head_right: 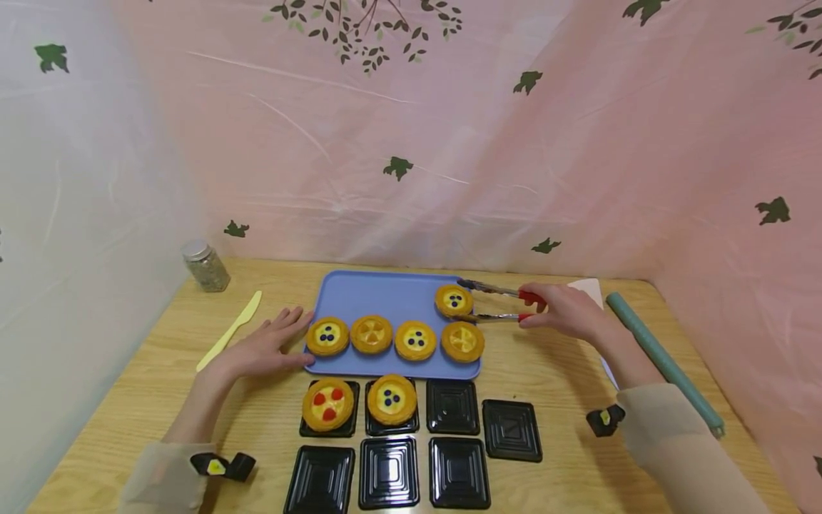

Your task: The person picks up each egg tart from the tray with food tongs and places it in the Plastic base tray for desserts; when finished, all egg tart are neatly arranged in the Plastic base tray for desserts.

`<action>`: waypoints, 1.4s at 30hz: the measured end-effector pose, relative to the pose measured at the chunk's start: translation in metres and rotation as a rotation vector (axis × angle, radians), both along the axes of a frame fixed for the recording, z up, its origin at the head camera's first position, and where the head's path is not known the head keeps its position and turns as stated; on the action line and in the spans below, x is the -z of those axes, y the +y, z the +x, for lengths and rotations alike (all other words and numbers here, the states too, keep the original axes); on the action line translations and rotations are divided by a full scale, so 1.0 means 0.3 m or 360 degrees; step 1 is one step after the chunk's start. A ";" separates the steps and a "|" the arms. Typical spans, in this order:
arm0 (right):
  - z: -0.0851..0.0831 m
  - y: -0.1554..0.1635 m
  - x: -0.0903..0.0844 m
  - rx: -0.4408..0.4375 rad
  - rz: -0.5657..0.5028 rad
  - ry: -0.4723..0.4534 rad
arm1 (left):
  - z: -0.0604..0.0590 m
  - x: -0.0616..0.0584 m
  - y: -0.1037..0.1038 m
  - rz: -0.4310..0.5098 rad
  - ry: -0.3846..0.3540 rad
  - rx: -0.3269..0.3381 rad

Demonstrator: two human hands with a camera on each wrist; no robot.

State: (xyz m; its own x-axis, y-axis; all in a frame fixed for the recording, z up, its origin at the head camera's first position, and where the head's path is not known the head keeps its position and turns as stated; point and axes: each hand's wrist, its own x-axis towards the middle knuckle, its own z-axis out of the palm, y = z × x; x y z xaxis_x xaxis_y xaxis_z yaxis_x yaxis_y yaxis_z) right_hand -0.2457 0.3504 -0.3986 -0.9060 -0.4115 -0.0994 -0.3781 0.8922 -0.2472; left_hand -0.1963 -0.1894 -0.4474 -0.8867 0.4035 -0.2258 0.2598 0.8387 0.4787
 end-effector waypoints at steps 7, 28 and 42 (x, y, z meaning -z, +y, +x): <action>0.008 0.001 0.014 -0.0002 -0.0007 0.0032 | -0.002 -0.001 0.000 -0.0005 -0.0005 0.0000; 0.018 -0.004 0.029 0.0015 0.0001 0.0054 | 0.003 -0.001 -0.006 0.0020 -0.0007 0.0018; 0.025 -0.007 0.028 0.0017 -0.0019 0.0053 | 0.004 -0.006 -0.003 0.0016 -0.0006 0.0016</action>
State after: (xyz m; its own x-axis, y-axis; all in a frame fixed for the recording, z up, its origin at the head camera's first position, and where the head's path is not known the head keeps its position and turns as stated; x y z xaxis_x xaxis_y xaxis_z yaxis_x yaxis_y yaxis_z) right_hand -0.2382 0.3484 -0.4070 -0.9130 -0.4029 -0.0640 -0.3769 0.8932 -0.2453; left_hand -0.1952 -0.1904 -0.4457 -0.8818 0.4146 -0.2250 0.2663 0.8313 0.4879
